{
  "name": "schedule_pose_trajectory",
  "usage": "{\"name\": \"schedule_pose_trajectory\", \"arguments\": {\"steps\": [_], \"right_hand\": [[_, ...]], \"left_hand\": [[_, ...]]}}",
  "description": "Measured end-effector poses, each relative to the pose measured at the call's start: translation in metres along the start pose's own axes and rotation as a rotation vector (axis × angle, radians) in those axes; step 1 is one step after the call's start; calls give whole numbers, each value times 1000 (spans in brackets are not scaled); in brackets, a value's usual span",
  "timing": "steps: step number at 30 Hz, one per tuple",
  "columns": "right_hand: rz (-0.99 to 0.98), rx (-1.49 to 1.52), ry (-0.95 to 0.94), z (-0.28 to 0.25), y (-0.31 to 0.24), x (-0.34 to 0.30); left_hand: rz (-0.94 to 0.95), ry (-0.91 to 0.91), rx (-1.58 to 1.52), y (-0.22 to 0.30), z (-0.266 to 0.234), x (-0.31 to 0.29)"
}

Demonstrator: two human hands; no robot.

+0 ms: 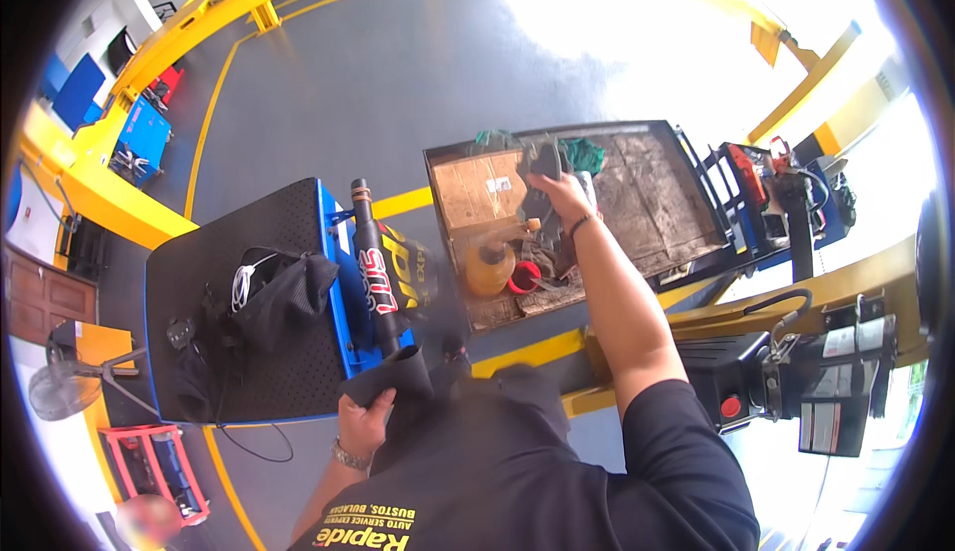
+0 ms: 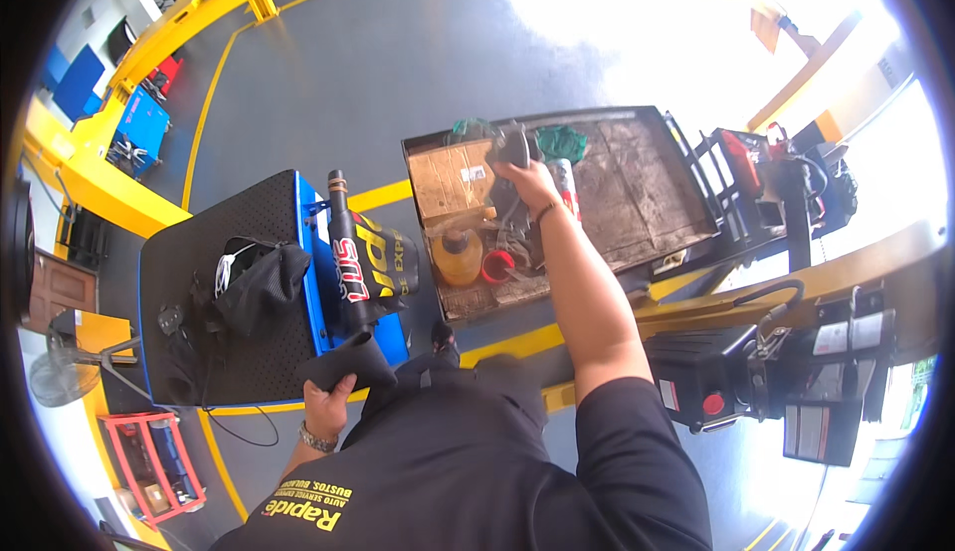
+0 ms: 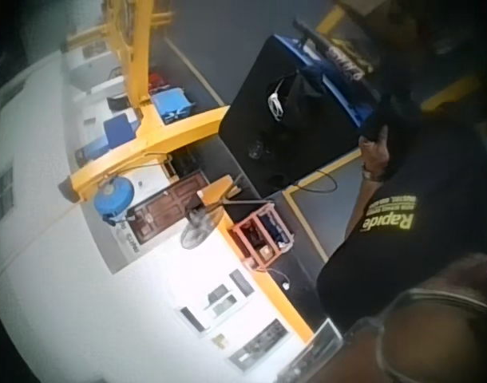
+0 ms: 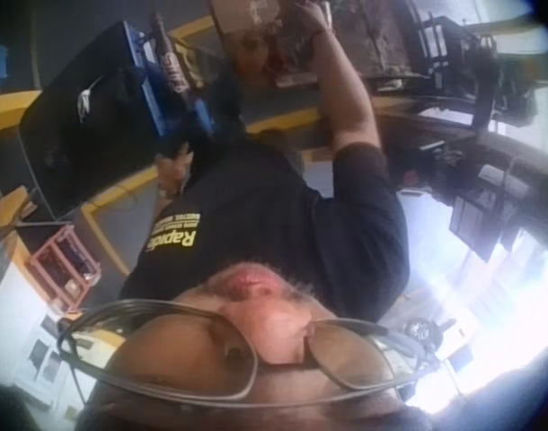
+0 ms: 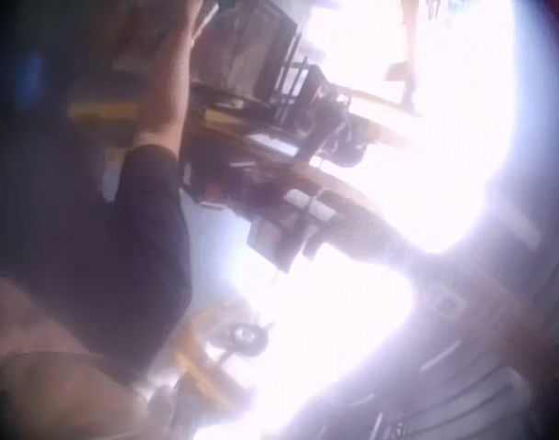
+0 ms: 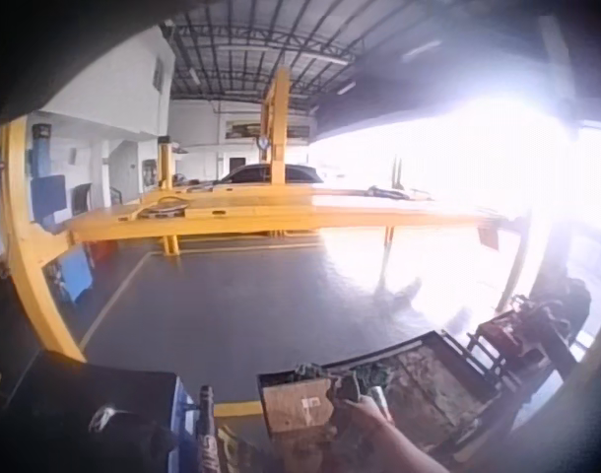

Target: The person unpacks brake pads from a box, removes them from plastic packaging, and applies lubricant from a spray can to the back of each pad. The person then rubs the pads together and places them on a workbench.

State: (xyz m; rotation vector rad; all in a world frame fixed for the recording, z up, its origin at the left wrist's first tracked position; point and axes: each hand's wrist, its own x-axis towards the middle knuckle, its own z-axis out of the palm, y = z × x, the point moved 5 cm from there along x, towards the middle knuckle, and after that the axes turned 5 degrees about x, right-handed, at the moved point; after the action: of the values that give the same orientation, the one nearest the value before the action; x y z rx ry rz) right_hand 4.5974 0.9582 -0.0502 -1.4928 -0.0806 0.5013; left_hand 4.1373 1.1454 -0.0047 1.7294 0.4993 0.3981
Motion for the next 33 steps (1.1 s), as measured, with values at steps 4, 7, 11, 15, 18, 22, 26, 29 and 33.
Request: {"name": "schedule_pose_trajectory", "arguments": {"steps": [4,7,11,15,18,22,26,29,33], "right_hand": [[186,-372,-143,52,-19,38],[53,-570,-340,56,24,104],[151,-991,-721,87,-1,110],[30,-1184,-870,89,5,119],[-73,-1226,-897,89,17,122],[-33,-1006,-760,78,8,112],[-214,-959,-710,66,2,112],[-107,-962,-697,52,0,111],[-403,-995,-559,47,-8,95]], "left_hand": [[-54,-16,-5,3,3,49],[-51,57,59,7,15,84],[-63,243,63,15,12,107],[-92,536,-275,29,21,107],[0,520,-451,74,45,113],[77,479,-439,123,103,126],[52,370,-534,150,169,148],[-116,171,-525,165,222,180],[-150,-104,-216,170,270,206]]}}
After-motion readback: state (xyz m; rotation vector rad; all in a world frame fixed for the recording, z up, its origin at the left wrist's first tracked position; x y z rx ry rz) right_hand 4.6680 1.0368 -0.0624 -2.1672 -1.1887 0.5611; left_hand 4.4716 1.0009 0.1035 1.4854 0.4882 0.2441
